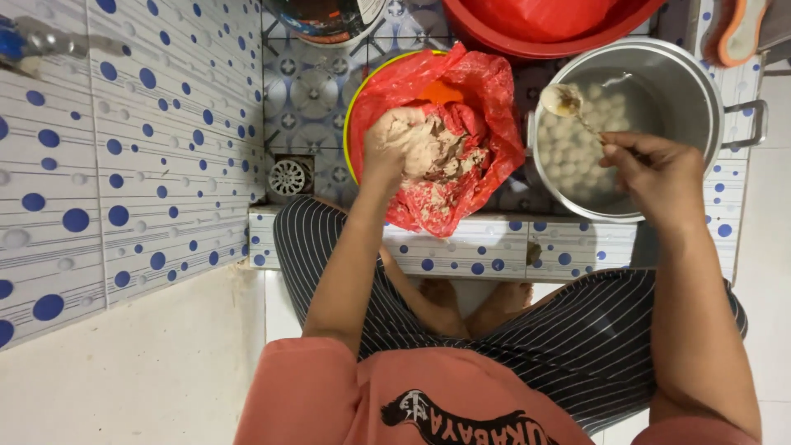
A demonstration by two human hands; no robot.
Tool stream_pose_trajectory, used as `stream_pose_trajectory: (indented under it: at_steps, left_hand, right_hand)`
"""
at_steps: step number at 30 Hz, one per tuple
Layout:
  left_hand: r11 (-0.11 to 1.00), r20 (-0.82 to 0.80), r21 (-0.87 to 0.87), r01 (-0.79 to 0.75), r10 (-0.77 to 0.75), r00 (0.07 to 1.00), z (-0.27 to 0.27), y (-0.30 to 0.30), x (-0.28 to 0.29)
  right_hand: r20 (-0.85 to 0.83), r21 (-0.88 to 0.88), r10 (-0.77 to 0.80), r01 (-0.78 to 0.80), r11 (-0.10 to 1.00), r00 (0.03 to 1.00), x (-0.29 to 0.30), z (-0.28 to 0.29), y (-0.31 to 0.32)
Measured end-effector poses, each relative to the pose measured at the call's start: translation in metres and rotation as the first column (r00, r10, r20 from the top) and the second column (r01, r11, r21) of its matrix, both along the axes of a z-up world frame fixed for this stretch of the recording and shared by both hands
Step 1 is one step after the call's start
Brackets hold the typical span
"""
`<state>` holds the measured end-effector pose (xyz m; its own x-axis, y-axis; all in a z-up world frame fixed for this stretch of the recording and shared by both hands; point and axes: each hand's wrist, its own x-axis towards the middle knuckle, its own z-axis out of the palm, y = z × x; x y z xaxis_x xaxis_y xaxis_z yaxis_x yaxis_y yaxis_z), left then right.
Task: Forming small balls from a large mass of dough by squeezing it through the hand and scraping it into a pot of water with a spoon.
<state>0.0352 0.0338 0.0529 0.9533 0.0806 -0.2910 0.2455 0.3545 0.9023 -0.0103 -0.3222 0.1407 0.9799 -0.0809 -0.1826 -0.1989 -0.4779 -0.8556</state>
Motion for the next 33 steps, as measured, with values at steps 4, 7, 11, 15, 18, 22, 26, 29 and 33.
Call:
stream_pose_trajectory:
  at_steps: [4,7,11,15,18,22,26,29,33]
  left_hand:
    - [0.995,-0.344,0.067,-0.070,0.089,0.935,0.025,-0.015,0.003]
    - [0.992,-0.208,0.062,-0.114,0.124,0.970,0.013,-0.021,0.003]
    - [0.991,0.075,0.099,0.086,-0.093,0.993,-0.001,-0.018,-0.002]
    - [0.973,0.121,0.044,0.228,-0.232,0.965,-0.118,-0.016,0.003]
    - [0.908,-0.414,0.245,0.340,-0.219,0.883,0.042,-0.024,-0.002]
    - [0.985,-0.391,0.091,0.145,-0.099,0.915,0.040,-0.036,-0.001]
    - [0.978,0.052,0.092,0.189,-0.194,0.980,0.030,-0.040,-0.003]
    - [0.972,0.063,0.164,0.170,-0.182,0.981,0.018,-0.043,-0.005]
    - [0.987,0.170,0.112,0.115,-0.133,0.976,0.013,-0.044,-0.009]
  right_hand:
    - [-0.013,0.056,-0.044,0.044,0.997,0.999,-0.006,0.012,0.030]
    - [-0.056,0.025,-0.088,0.089,0.996,0.995,-0.005,0.013,0.036]
    - [0.002,0.029,-0.137,0.137,0.990,0.991,0.004,0.008,0.015]
    - [0.105,0.074,-0.238,0.231,0.970,0.966,0.016,0.006,-0.016]
    - [0.083,0.140,-0.300,0.287,0.948,0.950,0.019,0.005,-0.029]
    - [0.094,0.130,-0.267,0.254,0.959,0.959,0.016,0.005,-0.027]
    - [0.041,0.109,-0.240,0.234,0.966,0.970,0.014,0.007,-0.018]
    - [0.048,0.085,-0.219,0.214,0.973,0.975,0.014,0.006,-0.016]
    - [0.063,0.080,-0.182,0.177,0.981,0.981,0.014,0.006,-0.016]
